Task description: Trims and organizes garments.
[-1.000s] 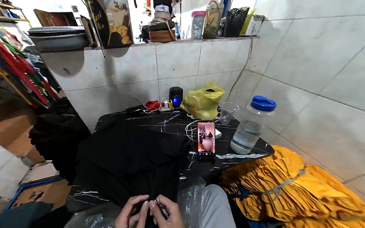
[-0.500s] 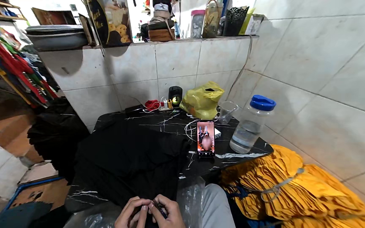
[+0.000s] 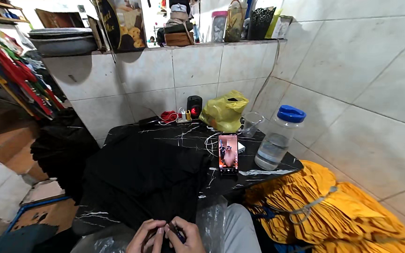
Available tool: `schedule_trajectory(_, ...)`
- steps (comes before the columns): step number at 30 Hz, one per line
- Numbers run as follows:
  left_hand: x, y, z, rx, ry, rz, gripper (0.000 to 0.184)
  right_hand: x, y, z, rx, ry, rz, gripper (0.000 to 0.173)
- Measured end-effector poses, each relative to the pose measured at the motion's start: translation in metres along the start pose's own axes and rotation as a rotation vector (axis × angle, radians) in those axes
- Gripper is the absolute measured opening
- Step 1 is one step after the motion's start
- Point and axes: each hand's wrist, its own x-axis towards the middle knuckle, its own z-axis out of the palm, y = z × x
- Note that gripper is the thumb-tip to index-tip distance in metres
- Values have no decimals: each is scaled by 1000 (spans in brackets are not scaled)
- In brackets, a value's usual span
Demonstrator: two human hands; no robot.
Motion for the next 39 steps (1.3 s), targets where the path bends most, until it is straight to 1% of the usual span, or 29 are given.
schedule_trajectory(8, 0, -3, -1, -6, -25, 20, 17, 0, 1, 0, -8, 2, -8, 17)
schedule_trajectory(13, 0, -11, -6, 83, -123, 74, 28, -1, 1, -1, -77, 30, -41, 15)
schedule_trajectory(16, 0, -16, -7, 246, -96, 151, 19, -2, -3, -1, -186, 45, -106, 12)
schedule_trajectory(18, 1, -15, -7, 280, -41, 184, 13, -3, -4, -3, -223, 40, -134, 13)
schedule_trajectory(21, 2, -16, -7, 230, 40, 193, 11, -1, -1, -9, -250, 59, -178, 18)
schedule_trajectory(23, 3, -18, -8, 173, 78, 161, 11, 1, 0, -16, -306, 61, -171, 32)
schedule_trajectory(25, 4, -17, -9, 110, 98, 84, 12, 3, 0, -23, -385, 36, -182, 43)
schedule_trajectory(27, 4, -12, -9, 36, 118, 2, 12, 4, 2, -28, -458, 1, -229, 43)
schedule_trajectory(30, 4, -7, -7, -70, 112, -40, 13, 6, 7, -30, -522, -50, -289, 42)
schedule_trajectory(35, 3, -10, -12, -15, 75, 33, 9, 8, 7, -26, -562, -64, -312, 40)
schedule_trajectory(39, 5, -12, -19, 27, 37, 54, 8, 7, 8, -26, -536, -104, -317, 41)
